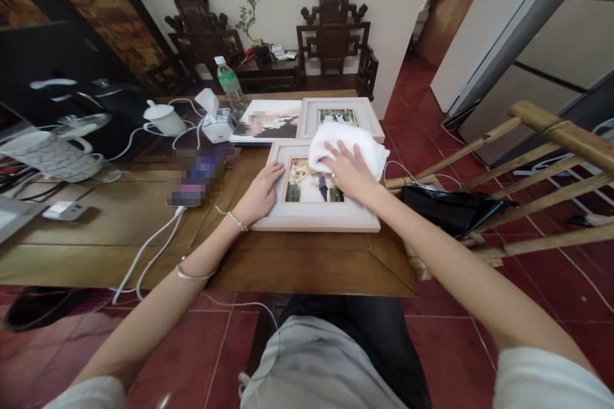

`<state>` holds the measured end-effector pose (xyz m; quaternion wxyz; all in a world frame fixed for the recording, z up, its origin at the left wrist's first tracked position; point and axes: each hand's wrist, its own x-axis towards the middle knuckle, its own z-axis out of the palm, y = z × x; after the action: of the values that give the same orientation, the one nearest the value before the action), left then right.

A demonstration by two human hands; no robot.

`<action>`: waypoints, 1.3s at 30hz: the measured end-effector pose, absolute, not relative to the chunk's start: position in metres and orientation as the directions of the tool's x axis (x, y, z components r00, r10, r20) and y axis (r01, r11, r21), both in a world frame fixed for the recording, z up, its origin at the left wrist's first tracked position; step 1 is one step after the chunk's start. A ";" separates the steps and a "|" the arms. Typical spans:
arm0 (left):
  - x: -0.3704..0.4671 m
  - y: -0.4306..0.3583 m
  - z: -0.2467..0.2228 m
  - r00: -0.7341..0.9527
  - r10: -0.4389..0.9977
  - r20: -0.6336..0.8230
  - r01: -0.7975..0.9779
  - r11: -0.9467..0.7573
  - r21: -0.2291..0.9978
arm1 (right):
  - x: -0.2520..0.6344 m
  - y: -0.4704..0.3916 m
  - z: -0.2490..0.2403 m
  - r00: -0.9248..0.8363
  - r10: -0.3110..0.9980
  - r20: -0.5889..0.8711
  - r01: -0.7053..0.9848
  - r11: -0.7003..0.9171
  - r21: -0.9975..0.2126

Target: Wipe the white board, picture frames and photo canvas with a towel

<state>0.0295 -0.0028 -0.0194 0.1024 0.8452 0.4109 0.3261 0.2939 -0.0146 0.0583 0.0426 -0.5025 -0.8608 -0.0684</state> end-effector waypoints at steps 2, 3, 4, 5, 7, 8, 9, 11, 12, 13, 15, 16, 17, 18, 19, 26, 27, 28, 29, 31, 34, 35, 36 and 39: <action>0.029 -0.003 -0.019 0.449 0.765 0.462 0.623 -0.639 0.452 | 0.294 0.010 0.057 -0.421 0.885 0.200 0.907 0.416 0.068; 0.029 -0.003 -0.019 0.448 0.766 0.460 0.626 -0.637 0.451 | 0.292 0.018 0.056 -0.403 0.892 0.206 0.915 0.398 0.068; 0.029 -0.003 -0.018 0.448 0.767 0.459 0.631 -0.635 0.446 | 0.288 0.022 0.055 -0.405 0.892 0.200 0.914 0.399 0.073; 0.029 -0.003 -0.018 0.447 0.768 0.458 0.638 -0.633 0.438 | 0.284 0.023 0.054 -0.427 0.886 0.182 0.904 0.419 0.083; 0.029 -0.004 -0.017 0.444 0.769 0.459 0.649 -0.630 0.427 | 0.274 0.013 0.052 -0.507 0.853 0.124 0.861 0.497 0.103; 0.030 -0.004 -0.017 0.441 0.770 0.462 0.650 -0.629 0.427 | 0.270 0.004 0.053 -0.553 0.828 0.092 0.832 0.545 0.102; 0.030 -0.005 -0.017 0.437 0.770 0.465 0.649 -0.628 0.430 | 0.266 -0.008 0.055 -0.597 0.800 0.057 0.802 0.591 0.090; 0.032 -0.006 -0.018 0.424 0.772 0.474 0.644 -0.625 0.442 | 0.262 -0.037 0.062 -0.673 0.739 -0.021 0.738 0.673 0.039; 0.032 -0.006 -0.018 0.417 0.773 0.478 0.642 -0.622 0.447 | 0.262 -0.052 0.067 -0.703 0.708 -0.060 0.710 0.705 0.004; 0.033 -0.007 -0.018 0.412 0.775 0.479 0.643 -0.620 0.450 | 0.263 -0.068 0.074 -0.731 0.675 -0.101 0.681 0.732 -0.037; 0.034 -0.007 -0.017 0.412 0.780 0.471 0.647 -0.614 0.451 | 0.265 -0.099 0.087 -0.767 0.624 -0.150 0.641 0.759 -0.118; 0.034 -0.008 -0.017 0.416 0.782 0.464 0.648 -0.613 0.452 | 0.267 -0.112 0.093 -0.785 0.598 -0.162 0.619 0.770 -0.153; 0.034 -0.008 -0.016 0.420 0.784 0.456 0.649 -0.611 0.453 | 0.268 -0.124 0.098 -0.798 0.579 -0.167 0.601 0.779 -0.176; 0.034 -0.008 -0.015 0.423 0.786 0.450 0.649 -0.610 0.455 | 0.269 -0.134 0.101 -0.807 0.566 -0.168 0.590 0.786 -0.186; 0.034 -0.008 -0.015 0.426 0.787 0.446 0.648 -0.609 0.457 | 0.270 -0.141 0.102 -0.810 0.563 -0.166 0.586 0.790 -0.181; 0.033 -0.006 -0.014 0.450 0.773 0.447 0.658 -0.625 0.420 | 0.282 -0.099 0.072 -0.705 0.706 -0.068 0.708 0.706 -0.015; 0.033 -0.006 -0.015 0.446 0.774 0.450 0.657 -0.624 0.422 | 0.286 -0.083 0.067 -0.676 0.736 -0.048 0.735 0.677 0.022; 0.033 -0.006 -0.015 0.443 0.774 0.452 0.655 -0.624 0.426 | 0.289 -0.066 0.064 -0.644 0.765 -0.013 0.763 0.644 0.056; 0.033 -0.006 -0.016 0.440 0.775 0.454 0.653 -0.623 0.430 | 0.292 -0.049 0.061 -0.610 0.792 0.029 0.791 0.607 0.079; 0.033 -0.006 -0.016 0.437 0.776 0.454 0.648 -0.622 0.440 | 0.292 -0.018 0.058 -0.547 0.830 0.114 0.837 0.541 0.075; 0.032 -0.006 -0.016 0.443 0.781 0.441 0.643 -0.619 0.451 | 0.279 0.013 0.055 -0.459 0.867 0.192 0.885 0.465 0.013; 0.032 -0.006 -0.016 0.443 0.783 0.438 0.643 -0.617 0.453 | 0.272 0.018 0.053 -0.453 0.871 0.192 0.887 0.461 -0.001; 0.032 -0.006 -0.016 0.440 0.784 0.438 0.643 -0.615 0.456 | 0.265 0.019 0.052 -0.466 0.867 0.178 0.880 0.474 -0.009; 0.031 -0.006 -0.015 0.418 0.787 0.454 0.642 -0.609 0.466 | 0.246 0.006 0.051 -0.580 0.810 0.090 0.811 0.584 -0.028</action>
<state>0.0315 -0.0063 -0.0153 0.1106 0.8347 0.4279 0.3287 0.2461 0.0063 0.0506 0.0466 -0.4561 -0.8886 -0.0082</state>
